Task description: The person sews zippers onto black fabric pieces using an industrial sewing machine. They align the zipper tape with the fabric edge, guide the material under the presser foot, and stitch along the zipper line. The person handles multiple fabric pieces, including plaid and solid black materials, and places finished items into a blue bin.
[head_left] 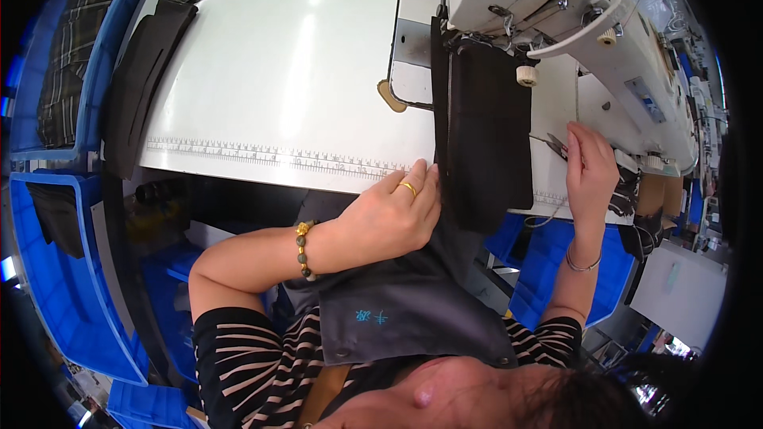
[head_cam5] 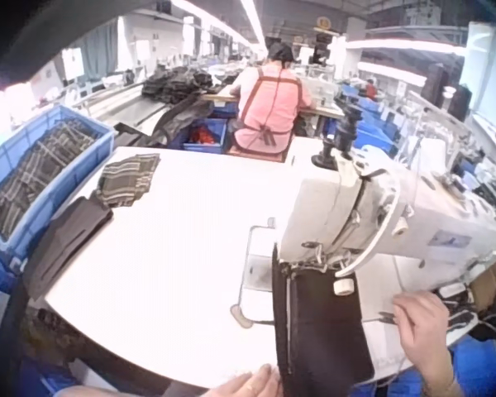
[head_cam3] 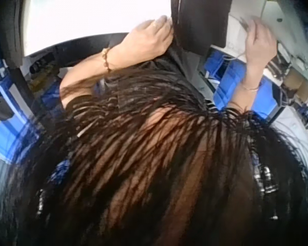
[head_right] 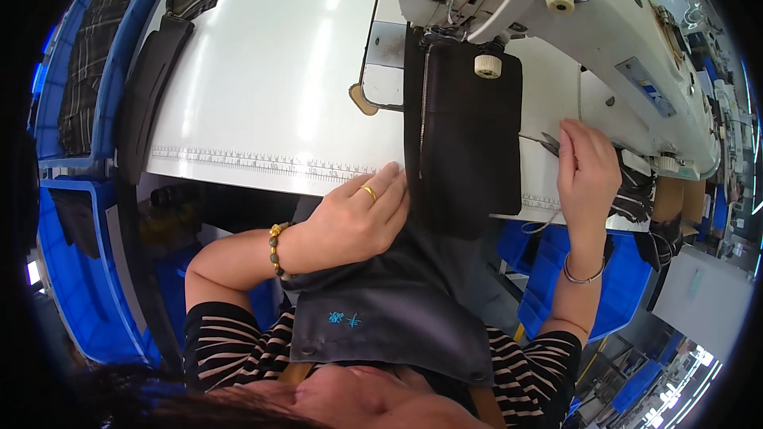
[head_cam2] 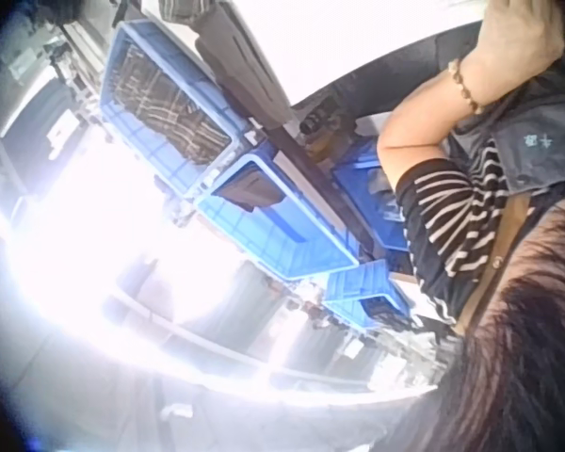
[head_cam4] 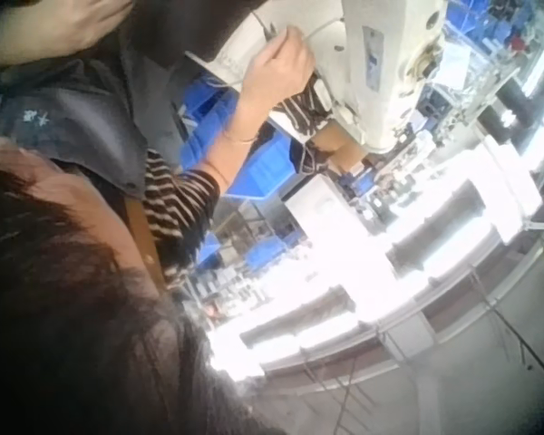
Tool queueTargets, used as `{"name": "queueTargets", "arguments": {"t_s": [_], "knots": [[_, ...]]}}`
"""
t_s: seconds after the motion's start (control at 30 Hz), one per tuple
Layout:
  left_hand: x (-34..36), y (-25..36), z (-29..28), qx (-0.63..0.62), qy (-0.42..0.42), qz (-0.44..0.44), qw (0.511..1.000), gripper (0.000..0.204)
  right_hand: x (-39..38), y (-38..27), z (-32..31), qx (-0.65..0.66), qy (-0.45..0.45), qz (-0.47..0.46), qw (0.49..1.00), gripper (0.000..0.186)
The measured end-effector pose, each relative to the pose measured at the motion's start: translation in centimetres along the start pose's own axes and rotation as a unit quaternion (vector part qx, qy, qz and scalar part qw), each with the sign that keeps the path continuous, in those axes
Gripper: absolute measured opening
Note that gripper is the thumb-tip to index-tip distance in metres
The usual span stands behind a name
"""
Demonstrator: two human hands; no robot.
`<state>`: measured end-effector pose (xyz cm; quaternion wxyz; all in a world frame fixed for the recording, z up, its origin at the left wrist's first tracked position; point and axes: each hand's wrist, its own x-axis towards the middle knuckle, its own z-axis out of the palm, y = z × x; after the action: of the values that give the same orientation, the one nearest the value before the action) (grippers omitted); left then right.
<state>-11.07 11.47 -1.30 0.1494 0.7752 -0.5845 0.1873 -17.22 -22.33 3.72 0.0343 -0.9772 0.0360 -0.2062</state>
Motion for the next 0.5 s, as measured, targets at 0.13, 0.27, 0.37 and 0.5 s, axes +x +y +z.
{"name": "queueTargets", "arguments": {"t_s": [0.13, 0.27, 0.37, 0.5], "knots": [[-0.1, -0.1, -0.5, -0.017, -0.016, 0.008, 1.000, 0.026, 0.6, -7.1, 1.4, 0.195, -0.047, -0.110, 0.974, 0.031], [-0.2, 0.0, -0.2, -0.018, -0.018, 0.001, 1.000, 0.025, 1.1, -9.8, 4.0, 0.192, -0.103, -0.187, 0.958, 0.074], [-0.2, -0.2, -0.3, -0.029, -0.027, 0.003, 0.999, 0.025, 0.1, -9.1, 6.0, 0.175, -0.152, -0.188, 0.954, 0.077], [-0.1, -0.2, -0.4, -0.033, -0.025, -0.004, 0.999, 0.025, -0.2, -8.8, 6.0, 0.168, -0.163, -0.189, 0.953, 0.076]]}}
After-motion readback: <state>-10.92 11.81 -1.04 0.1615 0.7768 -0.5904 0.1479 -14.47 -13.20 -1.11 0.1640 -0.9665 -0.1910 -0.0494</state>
